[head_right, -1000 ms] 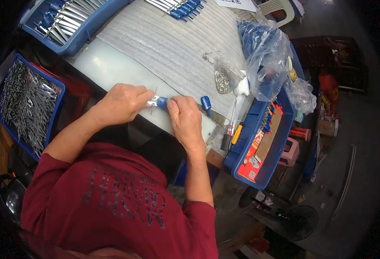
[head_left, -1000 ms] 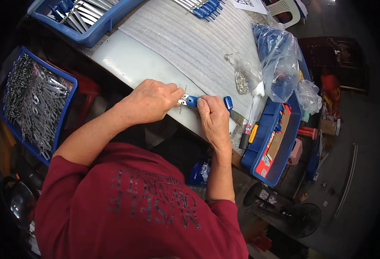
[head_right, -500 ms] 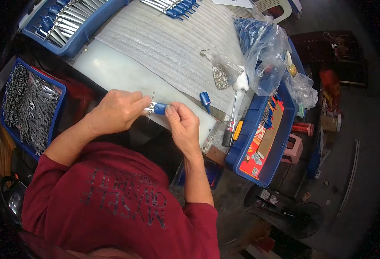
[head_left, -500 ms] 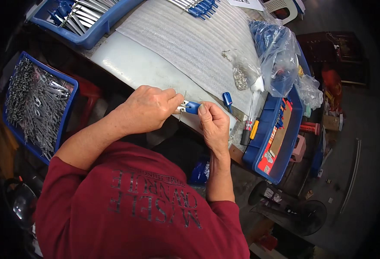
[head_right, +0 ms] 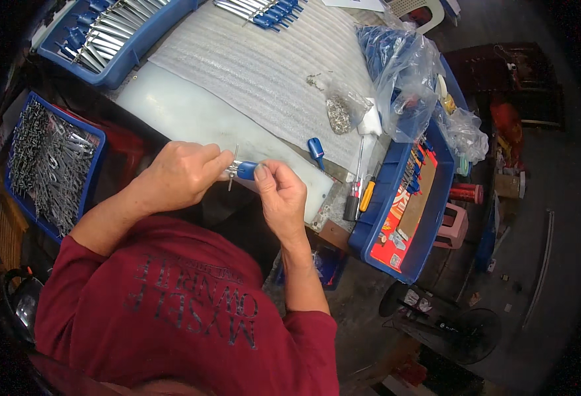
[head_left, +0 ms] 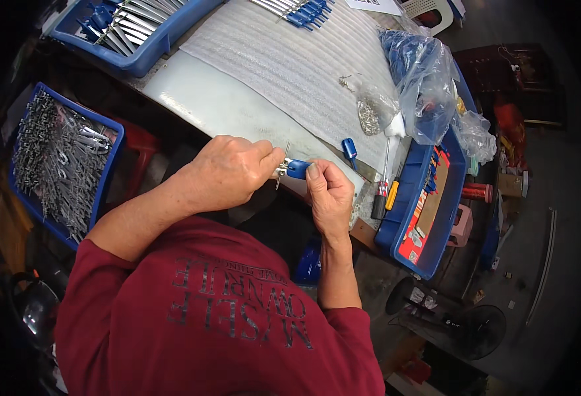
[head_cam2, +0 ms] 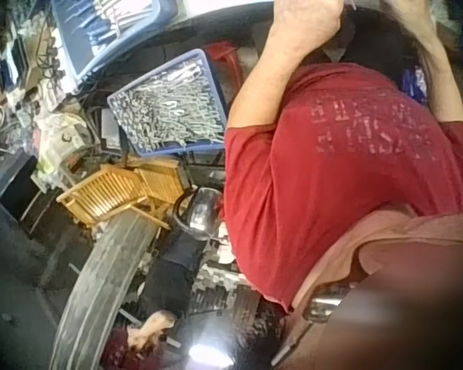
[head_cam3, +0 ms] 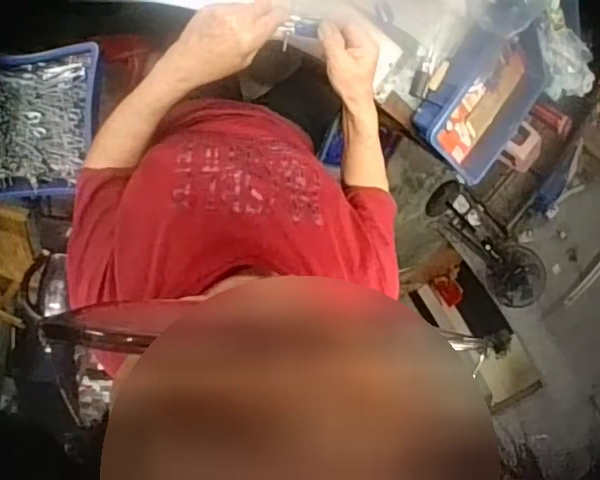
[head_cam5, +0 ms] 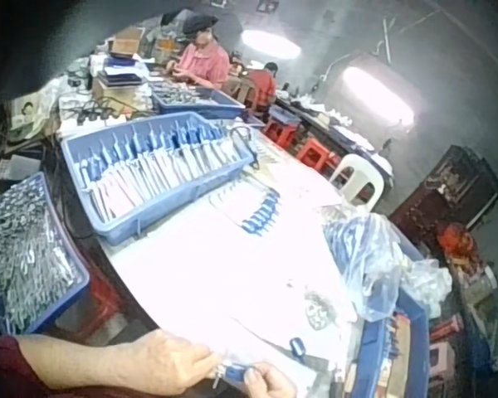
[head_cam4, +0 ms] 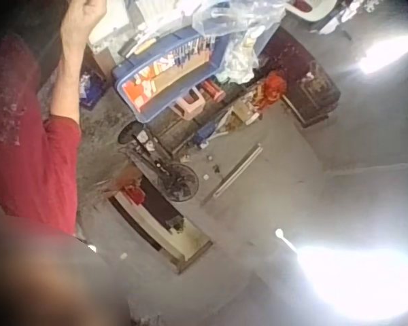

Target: Assembling handheld tools by inserting metal shafts and springs into blue plastic handles at a workstation.

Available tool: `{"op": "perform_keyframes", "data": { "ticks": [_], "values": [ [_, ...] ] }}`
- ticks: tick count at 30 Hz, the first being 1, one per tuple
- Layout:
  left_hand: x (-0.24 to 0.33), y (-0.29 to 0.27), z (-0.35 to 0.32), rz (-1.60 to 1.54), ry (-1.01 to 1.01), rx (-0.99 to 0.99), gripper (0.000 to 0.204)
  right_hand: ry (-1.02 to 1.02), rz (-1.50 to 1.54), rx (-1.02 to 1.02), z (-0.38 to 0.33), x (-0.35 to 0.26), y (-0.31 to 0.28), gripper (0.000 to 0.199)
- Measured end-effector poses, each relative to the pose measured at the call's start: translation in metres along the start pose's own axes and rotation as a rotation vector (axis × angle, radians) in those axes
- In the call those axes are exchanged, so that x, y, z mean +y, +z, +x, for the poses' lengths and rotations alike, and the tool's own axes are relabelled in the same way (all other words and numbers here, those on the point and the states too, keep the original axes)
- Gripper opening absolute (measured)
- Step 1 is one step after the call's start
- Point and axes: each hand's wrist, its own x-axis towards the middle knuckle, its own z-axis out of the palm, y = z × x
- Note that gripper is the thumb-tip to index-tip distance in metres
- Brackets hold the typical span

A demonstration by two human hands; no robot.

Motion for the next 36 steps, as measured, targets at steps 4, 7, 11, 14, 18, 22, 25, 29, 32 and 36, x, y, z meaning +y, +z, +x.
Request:
{"op": "perform_keyframes", "data": {
  "ticks": [4, 7, 11, 14, 18, 22, 25, 29, 32, 36],
  "values": [
    [-0.006, -0.001, 0.0, -0.094, 0.038, -0.034, 0.022, 0.024, 0.005, -0.071, -0.001, -0.001, -0.005, 0.015],
    [-0.003, -0.004, 0.0, -0.122, 0.056, -0.028, 0.011, 0.002, -0.002, -0.119, -0.004, -0.005, -0.009, 0.015],
    [0.006, -0.001, -0.001, -0.018, 0.04, -0.013, 0.025, -0.08, -0.089, -0.005, -0.006, 0.003, -0.006, 0.015],
    [0.01, 0.004, -0.003, 0.079, 0.029, 0.033, 0.024, -0.058, -0.035, 0.066, -0.008, 0.003, 0.0, 0.016],
    [0.003, 0.002, -0.004, -0.047, 0.016, -0.017, 0.025, 0.07, 0.037, -0.004, -0.008, 0.002, -0.002, 0.017],
    [-0.002, -0.002, -0.003, -0.162, 0.083, -0.046, 0.026, 0.141, 0.044, -0.163, -0.01, 0.002, -0.012, 0.016],
    [-0.002, -0.007, -0.001, -0.165, 0.112, -0.104, 0.024, 0.085, 0.044, -0.193, -0.012, 0.002, -0.013, 0.014],
    [0.007, -0.004, -0.003, -0.103, 0.097, -0.03, 0.023, 0.005, 0.023, -0.068, -0.013, 0.0, -0.006, 0.013],
    [0.013, 0.0, -0.005, -0.073, 0.052, 0.055, 0.023, 0.013, 0.028, -0.026, -0.015, 0.004, -0.006, 0.015],
    [0.006, 0.003, -0.004, -0.058, 0.051, 0.029, 0.022, 0.073, 0.01, -0.056, -0.014, 0.006, -0.007, 0.018]
  ]
}}
